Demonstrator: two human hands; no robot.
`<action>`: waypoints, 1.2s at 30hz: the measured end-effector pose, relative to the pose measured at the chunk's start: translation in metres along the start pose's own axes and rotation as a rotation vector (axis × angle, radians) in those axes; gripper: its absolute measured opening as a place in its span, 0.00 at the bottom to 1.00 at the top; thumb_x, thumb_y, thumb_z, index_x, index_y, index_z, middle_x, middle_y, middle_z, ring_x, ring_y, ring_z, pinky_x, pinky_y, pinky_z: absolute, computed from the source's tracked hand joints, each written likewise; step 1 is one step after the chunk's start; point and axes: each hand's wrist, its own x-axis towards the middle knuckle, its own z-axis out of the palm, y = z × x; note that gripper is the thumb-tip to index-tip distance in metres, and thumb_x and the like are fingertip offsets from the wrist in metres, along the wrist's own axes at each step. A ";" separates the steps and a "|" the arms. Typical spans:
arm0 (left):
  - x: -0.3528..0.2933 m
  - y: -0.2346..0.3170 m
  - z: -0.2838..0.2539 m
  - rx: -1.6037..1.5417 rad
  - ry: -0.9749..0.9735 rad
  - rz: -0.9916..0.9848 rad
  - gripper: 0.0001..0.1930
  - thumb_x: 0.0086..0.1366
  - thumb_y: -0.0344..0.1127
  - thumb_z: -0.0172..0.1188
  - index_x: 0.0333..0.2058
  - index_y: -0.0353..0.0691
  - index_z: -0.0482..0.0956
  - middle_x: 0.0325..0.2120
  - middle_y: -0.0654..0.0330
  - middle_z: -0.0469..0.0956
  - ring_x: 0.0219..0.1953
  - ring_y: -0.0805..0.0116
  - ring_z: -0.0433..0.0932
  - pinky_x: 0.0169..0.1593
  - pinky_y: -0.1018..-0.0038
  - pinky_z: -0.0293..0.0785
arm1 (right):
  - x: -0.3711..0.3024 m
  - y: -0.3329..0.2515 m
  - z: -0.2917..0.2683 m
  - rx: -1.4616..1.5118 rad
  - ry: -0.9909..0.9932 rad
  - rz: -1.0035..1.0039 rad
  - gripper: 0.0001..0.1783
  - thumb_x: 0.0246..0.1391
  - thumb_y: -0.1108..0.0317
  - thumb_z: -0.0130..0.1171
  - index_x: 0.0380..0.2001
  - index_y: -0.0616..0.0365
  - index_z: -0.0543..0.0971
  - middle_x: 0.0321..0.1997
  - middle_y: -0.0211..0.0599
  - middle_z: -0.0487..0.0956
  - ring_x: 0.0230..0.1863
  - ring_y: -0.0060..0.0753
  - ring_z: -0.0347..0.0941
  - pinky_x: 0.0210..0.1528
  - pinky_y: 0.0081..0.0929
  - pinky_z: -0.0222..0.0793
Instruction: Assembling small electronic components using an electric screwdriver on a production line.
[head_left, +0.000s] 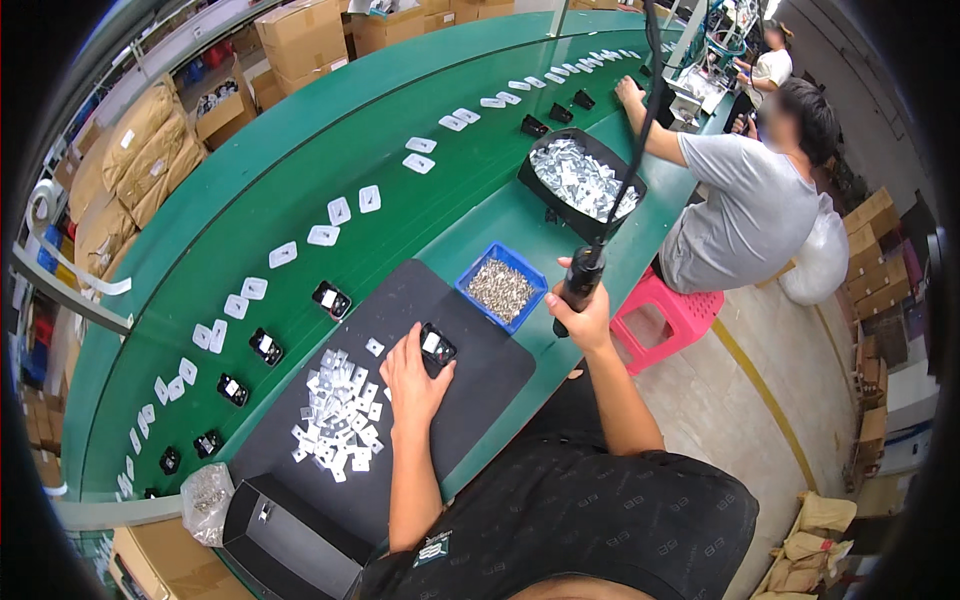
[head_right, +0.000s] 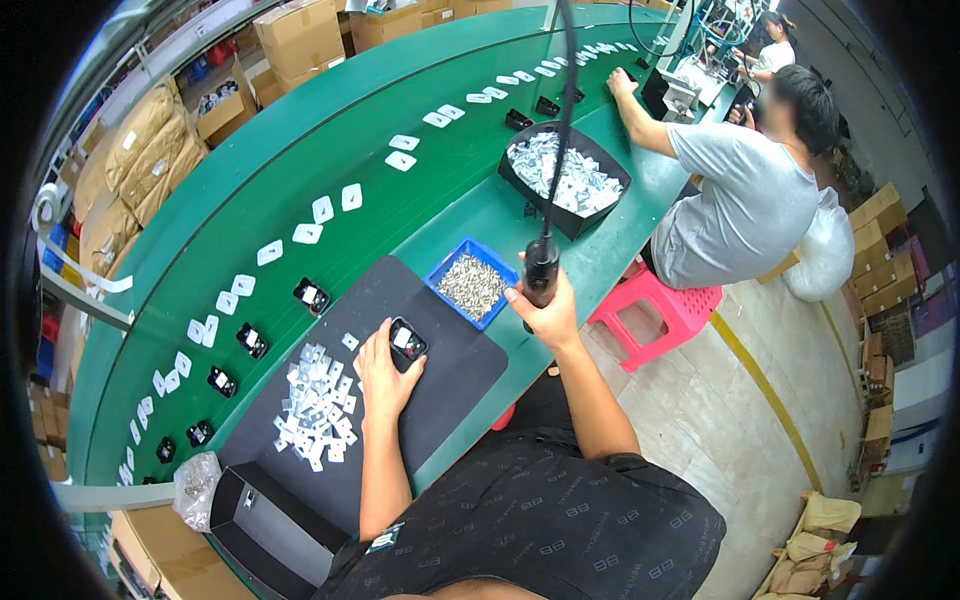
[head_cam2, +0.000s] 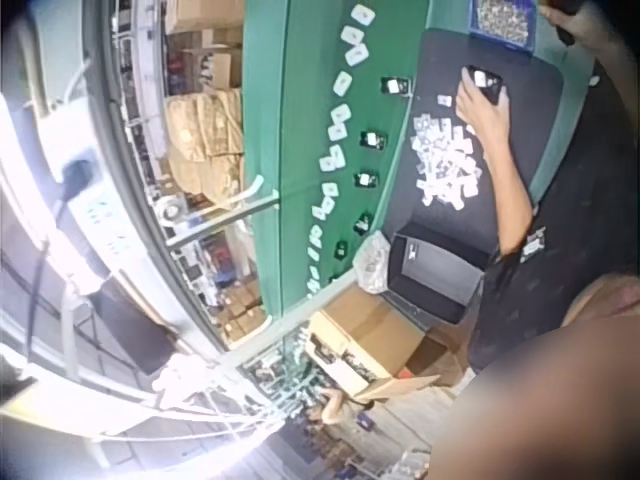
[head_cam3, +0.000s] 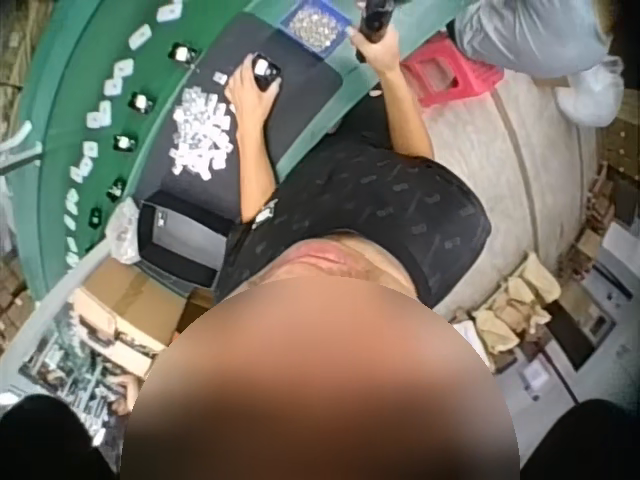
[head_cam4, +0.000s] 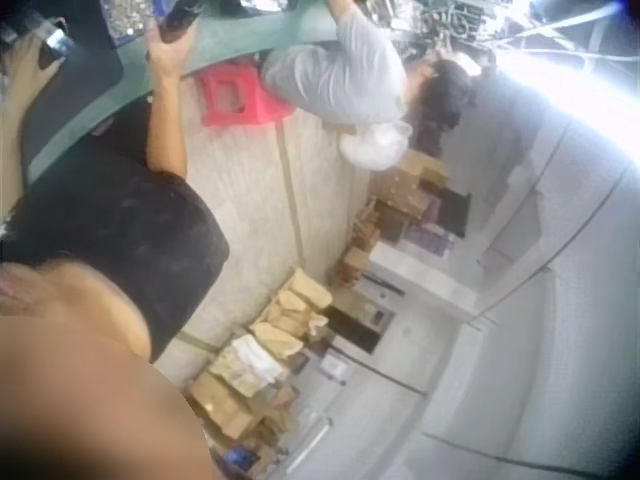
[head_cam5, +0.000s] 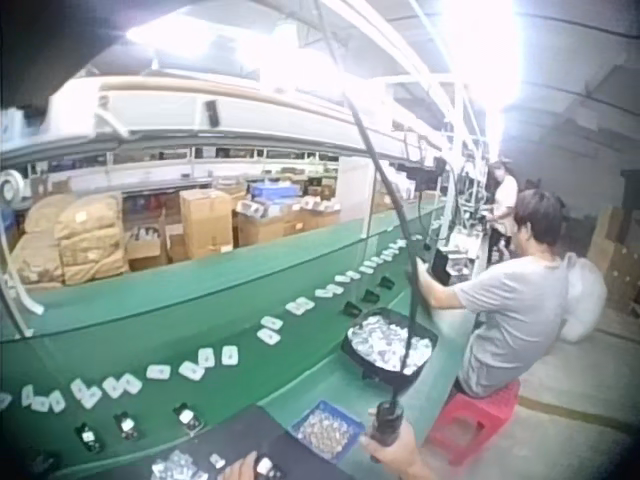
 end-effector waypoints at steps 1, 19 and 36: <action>0.001 0.001 -0.001 0.001 0.002 0.008 0.42 0.44 0.40 0.72 0.60 0.41 0.64 0.51 0.52 0.71 0.55 0.53 0.68 0.59 0.58 0.58 | 0.007 0.002 -0.002 -0.046 -0.009 -0.002 0.32 0.46 0.79 0.66 0.55 0.65 0.65 0.24 0.27 0.72 0.25 0.17 0.67 0.30 0.17 0.64; 0.193 -0.042 0.008 0.162 -0.114 -0.281 0.46 0.45 0.46 0.73 0.60 0.34 0.61 0.52 0.41 0.72 0.54 0.44 0.72 0.58 0.60 0.67 | 0.077 0.027 -0.028 -0.204 -0.421 -0.123 0.32 0.47 0.57 0.68 0.54 0.53 0.69 0.36 0.44 0.82 0.36 0.45 0.81 0.38 0.35 0.76; 0.455 0.127 0.197 0.189 -0.181 0.713 0.29 0.55 0.33 0.66 0.57 0.47 0.70 0.53 0.50 0.72 0.52 0.52 0.74 0.49 0.64 0.75 | 0.095 0.031 -0.060 0.063 -0.547 -0.112 0.32 0.49 0.58 0.66 0.57 0.50 0.68 0.35 0.40 0.82 0.30 0.46 0.80 0.32 0.35 0.76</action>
